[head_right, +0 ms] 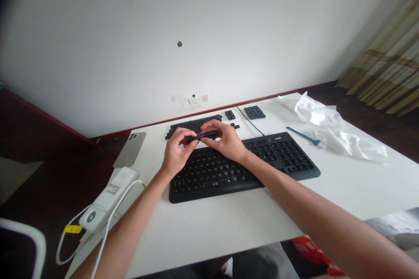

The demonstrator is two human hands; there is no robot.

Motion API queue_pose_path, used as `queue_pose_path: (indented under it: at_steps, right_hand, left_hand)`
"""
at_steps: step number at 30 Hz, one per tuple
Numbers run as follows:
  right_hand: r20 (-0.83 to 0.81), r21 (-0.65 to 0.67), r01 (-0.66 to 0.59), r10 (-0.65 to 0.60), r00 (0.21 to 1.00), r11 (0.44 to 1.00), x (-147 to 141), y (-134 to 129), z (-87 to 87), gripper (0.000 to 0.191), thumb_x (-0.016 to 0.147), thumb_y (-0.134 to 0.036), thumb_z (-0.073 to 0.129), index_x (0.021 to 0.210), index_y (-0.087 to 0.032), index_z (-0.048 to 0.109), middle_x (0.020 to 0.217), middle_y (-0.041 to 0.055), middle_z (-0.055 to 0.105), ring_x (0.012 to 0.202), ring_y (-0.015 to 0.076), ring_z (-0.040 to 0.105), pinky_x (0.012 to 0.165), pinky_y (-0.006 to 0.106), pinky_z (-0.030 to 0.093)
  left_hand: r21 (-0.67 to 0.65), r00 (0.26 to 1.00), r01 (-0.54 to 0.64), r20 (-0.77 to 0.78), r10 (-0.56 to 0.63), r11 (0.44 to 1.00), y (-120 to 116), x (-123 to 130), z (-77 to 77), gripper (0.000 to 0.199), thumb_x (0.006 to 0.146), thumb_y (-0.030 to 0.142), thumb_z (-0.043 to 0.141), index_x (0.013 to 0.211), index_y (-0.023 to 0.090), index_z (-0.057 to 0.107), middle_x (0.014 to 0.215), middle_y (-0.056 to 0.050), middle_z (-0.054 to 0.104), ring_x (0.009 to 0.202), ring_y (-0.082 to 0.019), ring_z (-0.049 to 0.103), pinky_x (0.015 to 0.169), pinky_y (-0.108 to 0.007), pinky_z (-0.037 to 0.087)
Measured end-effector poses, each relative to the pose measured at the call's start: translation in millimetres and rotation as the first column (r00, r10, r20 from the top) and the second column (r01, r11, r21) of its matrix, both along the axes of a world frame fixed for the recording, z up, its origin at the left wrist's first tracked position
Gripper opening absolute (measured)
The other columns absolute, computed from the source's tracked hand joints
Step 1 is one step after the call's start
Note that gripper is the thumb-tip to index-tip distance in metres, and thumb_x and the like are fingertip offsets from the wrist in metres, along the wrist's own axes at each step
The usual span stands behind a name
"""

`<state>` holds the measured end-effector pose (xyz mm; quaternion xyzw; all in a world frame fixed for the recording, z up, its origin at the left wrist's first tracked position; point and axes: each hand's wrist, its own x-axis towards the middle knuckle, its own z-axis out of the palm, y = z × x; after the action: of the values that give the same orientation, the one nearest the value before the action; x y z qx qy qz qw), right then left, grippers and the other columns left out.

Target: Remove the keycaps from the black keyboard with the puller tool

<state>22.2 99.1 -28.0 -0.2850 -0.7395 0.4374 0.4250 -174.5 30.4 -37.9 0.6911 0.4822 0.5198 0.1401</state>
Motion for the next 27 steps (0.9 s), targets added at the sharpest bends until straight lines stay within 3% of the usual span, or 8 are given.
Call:
queue_pose_path:
  at_steps: [4,9,11,14,18,21,25,27]
  right_hand:
    - [0.07,-0.003,-0.041,0.041,0.997,0.999,2.4,4.1,0.7,0.026,0.085,-0.037,0.077,0.106,-0.022,0.071,0.107,0.0057,0.077,0.101,0.024,0.072,0.086,0.036,0.054]
    - [0.263,0.213,-0.026,-0.032,0.964,0.977,5.6,5.5,1.1,0.015,0.087,-0.034,0.075,0.099,-0.025,0.074,0.101,0.0024,0.077,0.097,0.0219,0.069,0.086,0.036,0.051]
    - [0.281,0.269,0.043,-0.121,0.952,0.962,7.8,9.1,1.5,0.013,0.088,-0.034,0.074,0.099,-0.025,0.074,0.099,0.0024,0.077,0.094,0.0218,0.068,0.084,0.035,0.051]
    - [0.254,0.354,0.229,-0.329,0.909,0.907,17.3,23.0,4.7,0.013,0.089,-0.035,0.071,0.098,-0.025,0.073,0.096,0.0035,0.076,0.087,0.0221,0.066,0.081,0.036,0.05]
    - [0.194,0.45,0.474,-0.601,0.775,0.757,47.8,54.3,12.2,0.015,0.091,-0.034,0.063,0.1,-0.025,0.072,0.097,0.0056,0.075,0.086,0.0235,0.066,0.082,0.037,0.049]
    - [0.202,0.466,0.617,-0.756,0.623,0.633,82.8,78.7,14.8,0.019,0.09,-0.032,0.06,0.1,-0.023,0.072,0.09,0.007,0.075,0.081,0.0246,0.066,0.081,0.038,0.048]
    - [0.257,0.482,0.725,-0.871,0.42,0.492,134.1,104.0,9.4,0.026,0.087,-0.029,0.062,0.11,-0.024,0.072,0.101,0.0076,0.078,0.085,0.026,0.067,0.083,0.039,0.048]
    - [0.386,0.489,0.735,-0.872,0.301,0.47,155.3,111.4,4.3,0.029,0.086,-0.028,0.063,0.114,-0.024,0.071,0.106,0.0084,0.078,0.088,0.0284,0.067,0.081,0.04,0.047]
  left_hand:
    - [0.032,0.998,0.004,-0.065,-0.002,0.999,-1.0,-0.3,-4.3,0.014,0.098,0.03,0.064,0.11,0.023,0.069,0.109,-0.006,0.065,0.095,-0.015,0.063,0.071,-0.023,0.05]
    - [0.027,0.995,-0.065,-0.072,0.067,0.997,-0.2,-10.9,-3.1,0.026,0.103,0.037,0.055,0.121,0.023,0.069,0.103,-0.005,0.066,0.081,-0.013,0.06,0.074,-0.025,0.048]
    - [0.006,0.99,-0.143,-0.011,0.143,0.99,2.1,-17.8,-4.0,0.03,0.105,0.04,0.049,0.111,0.021,0.072,0.097,-0.005,0.067,0.077,-0.014,0.058,0.072,-0.026,0.046]
    - [-0.08,0.944,-0.282,0.157,0.292,0.956,8.4,-27.8,-12.3,0.045,0.105,0.047,0.045,0.08,0.018,0.069,0.076,-0.003,0.064,0.066,-0.014,0.052,0.066,-0.027,0.041]
    - [-0.174,0.855,-0.335,0.356,0.377,0.926,18.1,-36.3,-29.9,0.051,0.101,0.054,0.049,0.063,0.02,0.051,0.058,0.002,0.046,0.056,-0.013,0.039,0.057,-0.027,0.032]
    - [-0.193,0.831,-0.327,0.408,0.379,0.925,21.7,-39.1,-37.5,0.053,0.099,0.056,0.051,0.06,0.021,0.044,0.056,0.003,0.039,0.054,-0.012,0.035,0.055,-0.027,0.029]
    - [-0.191,0.832,-0.342,0.393,0.391,0.92,21.2,-39.6,-37.9,0.053,0.099,0.055,0.051,0.059,0.021,0.042,0.055,0.003,0.037,0.055,-0.012,0.035,0.056,-0.027,0.028]
    - [-0.193,0.834,-0.344,0.386,0.394,0.919,20.1,-39.0,-36.2,0.053,0.099,0.055,0.051,0.059,0.021,0.042,0.055,0.003,0.037,0.055,-0.012,0.035,0.057,-0.027,0.028]
